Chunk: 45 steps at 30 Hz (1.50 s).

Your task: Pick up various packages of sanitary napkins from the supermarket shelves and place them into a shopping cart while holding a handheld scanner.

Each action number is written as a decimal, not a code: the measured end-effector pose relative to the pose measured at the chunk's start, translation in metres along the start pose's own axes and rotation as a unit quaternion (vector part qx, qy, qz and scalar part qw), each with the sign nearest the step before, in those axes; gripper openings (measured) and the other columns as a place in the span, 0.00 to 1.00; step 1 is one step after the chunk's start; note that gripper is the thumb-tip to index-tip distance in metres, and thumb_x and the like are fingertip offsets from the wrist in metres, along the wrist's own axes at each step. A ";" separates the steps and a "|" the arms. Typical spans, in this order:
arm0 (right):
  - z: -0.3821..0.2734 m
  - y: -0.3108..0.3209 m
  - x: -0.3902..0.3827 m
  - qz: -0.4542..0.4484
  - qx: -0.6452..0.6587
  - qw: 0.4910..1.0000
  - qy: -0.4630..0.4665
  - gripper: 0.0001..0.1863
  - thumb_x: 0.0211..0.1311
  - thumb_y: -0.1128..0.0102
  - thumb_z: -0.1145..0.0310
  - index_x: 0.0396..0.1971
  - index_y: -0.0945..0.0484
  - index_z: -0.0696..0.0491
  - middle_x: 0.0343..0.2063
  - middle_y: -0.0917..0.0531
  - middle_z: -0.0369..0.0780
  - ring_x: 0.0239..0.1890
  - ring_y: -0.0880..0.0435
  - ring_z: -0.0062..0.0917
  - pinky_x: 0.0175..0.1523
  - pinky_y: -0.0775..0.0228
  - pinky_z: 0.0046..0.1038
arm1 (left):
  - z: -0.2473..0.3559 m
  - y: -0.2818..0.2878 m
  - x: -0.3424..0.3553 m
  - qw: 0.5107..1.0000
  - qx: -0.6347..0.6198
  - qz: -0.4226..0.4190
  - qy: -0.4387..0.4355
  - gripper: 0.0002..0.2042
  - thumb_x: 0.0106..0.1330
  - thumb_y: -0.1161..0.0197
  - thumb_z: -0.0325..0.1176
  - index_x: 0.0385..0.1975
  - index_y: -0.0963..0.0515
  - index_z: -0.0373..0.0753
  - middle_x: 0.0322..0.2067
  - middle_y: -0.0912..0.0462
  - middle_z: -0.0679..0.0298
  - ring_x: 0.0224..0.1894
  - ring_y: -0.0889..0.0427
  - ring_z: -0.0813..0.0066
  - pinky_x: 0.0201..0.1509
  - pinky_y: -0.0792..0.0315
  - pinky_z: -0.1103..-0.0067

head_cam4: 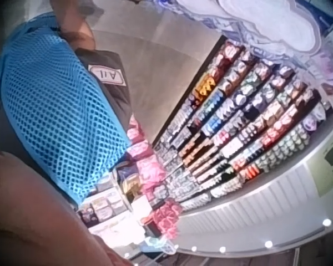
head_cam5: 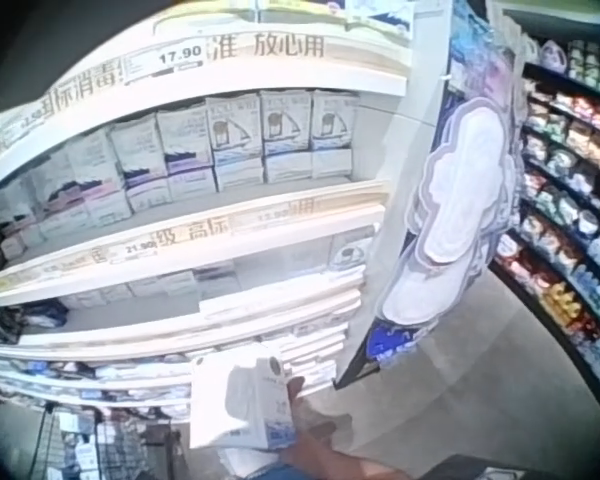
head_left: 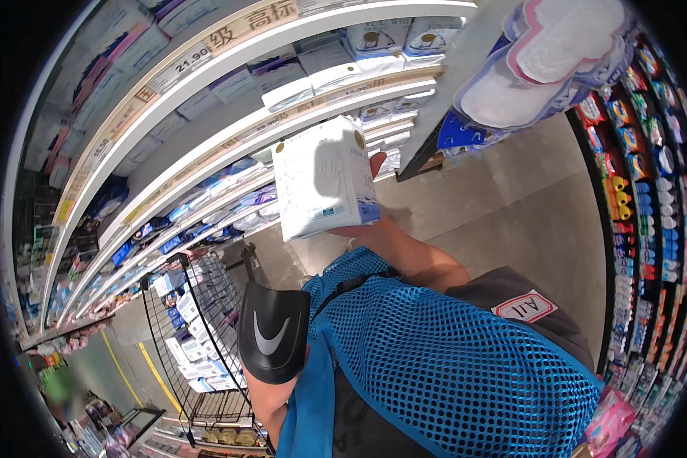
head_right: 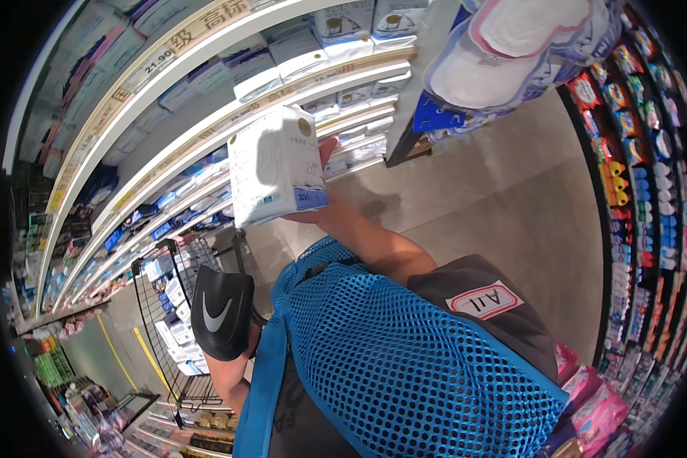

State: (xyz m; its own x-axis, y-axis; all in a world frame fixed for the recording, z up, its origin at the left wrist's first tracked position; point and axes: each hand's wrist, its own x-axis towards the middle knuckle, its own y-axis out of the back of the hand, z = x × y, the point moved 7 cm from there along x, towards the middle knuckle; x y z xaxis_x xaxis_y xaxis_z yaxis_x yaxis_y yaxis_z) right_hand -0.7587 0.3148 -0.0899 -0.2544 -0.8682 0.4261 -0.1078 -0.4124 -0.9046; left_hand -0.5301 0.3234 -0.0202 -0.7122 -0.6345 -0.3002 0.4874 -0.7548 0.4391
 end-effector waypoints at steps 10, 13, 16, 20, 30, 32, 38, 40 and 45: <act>-0.010 -0.011 -0.001 -0.086 0.170 0.982 0.008 0.59 0.33 0.43 0.25 0.63 0.44 0.50 0.61 0.46 0.56 0.62 0.45 0.54 0.64 0.54 0.57 | 0.004 -0.002 0.009 0.997 -0.078 0.028 0.010 0.29 0.42 0.30 0.22 0.49 0.30 0.32 0.41 0.21 0.59 0.40 0.22 0.75 0.47 0.30 0.79; -0.012 -0.003 -0.004 -0.023 0.146 0.989 0.023 0.62 0.27 0.46 0.21 0.63 0.45 0.48 0.61 0.43 0.53 0.64 0.47 0.53 0.62 0.49 0.56 | 0.000 0.000 0.008 0.994 -0.100 0.045 0.019 0.29 0.41 0.30 0.22 0.49 0.30 0.32 0.40 0.21 0.59 0.40 0.22 0.75 0.47 0.30 0.79; -0.022 0.008 -0.006 0.052 0.109 0.989 0.085 0.61 0.29 0.46 0.22 0.63 0.44 0.47 0.61 0.43 0.54 0.63 0.46 0.53 0.63 0.50 0.56 | 0.000 0.000 0.009 0.991 -0.123 0.049 0.023 0.28 0.41 0.30 0.22 0.48 0.29 0.32 0.40 0.21 0.59 0.40 0.21 0.75 0.47 0.30 0.79; -0.020 0.006 0.003 -0.058 0.042 0.997 0.025 0.60 0.30 0.44 0.23 0.63 0.45 0.48 0.61 0.42 0.53 0.62 0.43 0.49 0.63 0.50 0.55 | -0.002 -0.002 0.009 0.992 -0.127 0.025 -0.010 0.30 0.42 0.33 0.19 0.52 0.31 0.34 0.43 0.23 0.62 0.40 0.24 0.76 0.45 0.30 0.79; -0.011 0.031 -0.022 0.210 -0.191 0.959 -0.010 0.48 0.45 0.42 0.34 0.62 0.44 0.49 0.59 0.34 0.44 0.60 0.35 0.41 0.61 0.41 0.50 | 0.001 0.001 0.001 0.997 -0.070 0.009 0.023 0.26 0.43 0.32 0.19 0.47 0.27 0.34 0.39 0.21 0.62 0.39 0.23 0.77 0.42 0.29 0.80; -0.013 0.035 -0.026 0.209 -0.198 0.958 -0.003 0.46 0.47 0.39 0.39 0.62 0.44 0.50 0.58 0.33 0.43 0.58 0.32 0.39 0.60 0.38 0.46 | -0.001 0.003 -0.002 0.997 -0.074 0.022 0.006 0.24 0.44 0.31 0.19 0.45 0.26 0.33 0.37 0.20 0.62 0.37 0.22 0.77 0.42 0.29 0.79; -0.013 0.015 -0.016 0.217 -0.245 0.945 0.018 0.30 0.52 0.34 0.61 0.51 0.37 0.56 0.45 0.25 0.42 0.45 0.21 0.27 0.46 0.22 0.27 | 0.010 0.000 0.009 0.997 -0.046 0.026 -0.052 0.24 0.44 0.32 0.18 0.45 0.26 0.33 0.36 0.20 0.62 0.36 0.22 0.77 0.41 0.29 0.80; -0.011 0.007 -0.012 0.224 -0.272 0.936 0.011 0.29 0.52 0.34 0.61 0.50 0.36 0.58 0.43 0.24 0.42 0.43 0.20 0.25 0.44 0.22 0.25 | -0.005 0.001 0.008 0.997 -0.066 0.020 -0.031 0.24 0.44 0.32 0.18 0.45 0.26 0.33 0.37 0.20 0.62 0.36 0.22 0.77 0.41 0.29 0.79; -0.002 -0.002 -0.010 0.305 -0.197 0.930 -0.052 0.26 0.52 0.39 0.64 0.50 0.35 0.58 0.41 0.23 0.41 0.44 0.21 0.28 0.47 0.25 0.31 | -0.019 0.004 0.002 0.996 -0.080 0.031 0.018 0.24 0.44 0.33 0.19 0.46 0.26 0.34 0.36 0.20 0.62 0.36 0.22 0.76 0.41 0.29 0.79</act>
State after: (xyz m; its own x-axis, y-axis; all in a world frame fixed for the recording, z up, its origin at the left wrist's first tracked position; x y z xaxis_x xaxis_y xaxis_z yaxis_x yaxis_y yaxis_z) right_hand -0.7582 0.3247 -0.0926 -0.2917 -0.9379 -0.1880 -0.3232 0.2816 -0.9035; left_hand -0.5200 0.3157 -0.0352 -0.6611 -0.6841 -0.3080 0.6063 -0.7290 0.3177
